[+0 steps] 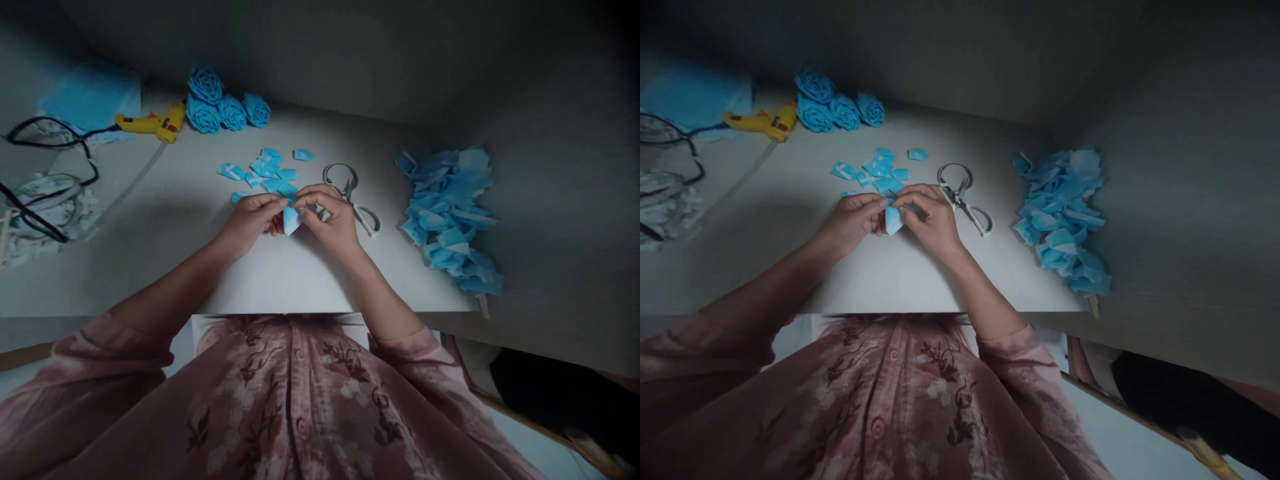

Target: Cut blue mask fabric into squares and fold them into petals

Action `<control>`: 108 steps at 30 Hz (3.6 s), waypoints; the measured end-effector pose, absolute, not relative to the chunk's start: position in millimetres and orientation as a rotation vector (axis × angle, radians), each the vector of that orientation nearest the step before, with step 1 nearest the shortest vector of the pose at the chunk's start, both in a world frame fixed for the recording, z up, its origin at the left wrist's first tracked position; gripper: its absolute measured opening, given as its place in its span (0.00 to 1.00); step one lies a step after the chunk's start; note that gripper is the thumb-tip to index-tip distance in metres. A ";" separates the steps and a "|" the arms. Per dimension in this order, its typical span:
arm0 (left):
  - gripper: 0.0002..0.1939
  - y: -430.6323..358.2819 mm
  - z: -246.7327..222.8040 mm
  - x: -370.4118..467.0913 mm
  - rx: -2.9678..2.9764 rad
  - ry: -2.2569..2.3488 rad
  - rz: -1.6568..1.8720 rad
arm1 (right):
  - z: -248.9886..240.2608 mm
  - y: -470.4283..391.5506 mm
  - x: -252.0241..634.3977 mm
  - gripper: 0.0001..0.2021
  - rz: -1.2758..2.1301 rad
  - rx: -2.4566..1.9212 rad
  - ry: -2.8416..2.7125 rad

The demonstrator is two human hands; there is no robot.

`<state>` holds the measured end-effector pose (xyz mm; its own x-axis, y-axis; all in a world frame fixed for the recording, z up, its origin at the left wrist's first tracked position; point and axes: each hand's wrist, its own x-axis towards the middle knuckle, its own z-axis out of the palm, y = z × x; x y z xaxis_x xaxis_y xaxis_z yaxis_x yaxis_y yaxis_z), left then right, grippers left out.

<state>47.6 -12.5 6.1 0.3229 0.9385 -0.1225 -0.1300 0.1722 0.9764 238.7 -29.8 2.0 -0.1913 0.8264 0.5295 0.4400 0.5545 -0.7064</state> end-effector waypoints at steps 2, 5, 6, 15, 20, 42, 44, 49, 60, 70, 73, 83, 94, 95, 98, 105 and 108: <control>0.20 -13.0 6.2 47.5 1.121 0.923 0.934 | -0.5 -28.8 238.4 0.08 0.471 -1.015 -1.843; 0.17 -13.7 7.1 47.7 1.127 0.933 0.923 | -3.7 -27.9 237.6 0.09 0.450 -0.993 -1.874; 0.15 -13.8 7.4 47.9 1.128 0.939 0.920 | -4.1 -28.1 237.3 0.09 0.452 -0.998 -1.885; 0.10 -12.9 10.3 49.6 1.097 0.969 0.978 | 7.2 -29.7 241.4 0.24 1.016 -1.016 -1.537; 0.09 -13.4 10.6 49.4 1.071 0.957 1.012 | 5.8 -28.1 239.9 0.33 1.465 -1.122 -1.136; 0.15 -15.7 11.7 50.5 1.289 1.056 1.049 | 9.4 -34.9 228.0 0.22 1.436 -1.146 -1.218; 0.16 -16.4 12.2 51.4 1.295 1.069 1.065 | 10.3 -35.4 227.6 0.23 1.445 -1.140 -1.229; 0.15 -18.6 13.9 52.4 1.318 1.089 1.101 | 13.5 -37.1 226.8 0.24 1.454 -1.142 -1.239; 0.20 -19.9 12.9 52.4 1.308 1.061 1.101 | 8.3 -34.9 225.7 0.24 1.445 -1.175 -1.226; 0.13 -10.9 8.0 46.3 1.253 0.998 1.016 | 6.6 -33.5 227.0 0.25 1.455 -1.181 -1.260; 0.10 -10.8 5.8 46.1 1.278 0.976 1.046 | 7.0 -32.3 227.3 0.25 1.463 -1.153 -1.235; 0.18 -10.3 3.3 47.1 1.306 0.917 0.941 | 10.1 -31.4 231.0 0.25 1.440 -1.120 -1.298; 0.15 -6.7 3.1 45.7 1.068 0.875 1.024 | 3.4 -30.0 236.0 0.17 0.766 -1.110 -1.572; 0.15 -6.5 3.5 45.6 1.036 0.863 1.026 | 2.9 -29.6 237.0 0.19 0.631 -1.101 -1.655; 0.14 -6.7 3.7 45.6 0.983 0.843 1.017 | -1.0 -27.2 238.4 0.19 0.356 -1.021 -1.893; 0.11 -7.8 -2.8 47.2 1.013 0.874 1.016 | -10.4 -23.5 235.6 0.10 0.228 -0.978 -1.980; 0.11 -8.0 -4.0 47.3 1.066 0.882 1.042 | -7.2 -25.2 234.1 0.06 0.333 -1.047 -1.907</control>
<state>47.3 -8.0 -4.0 0.2792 0.9575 -0.0726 -0.2302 0.1401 0.9630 234.1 -25.2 -7.2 -0.2298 0.7770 0.5860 0.5327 0.6043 -0.5925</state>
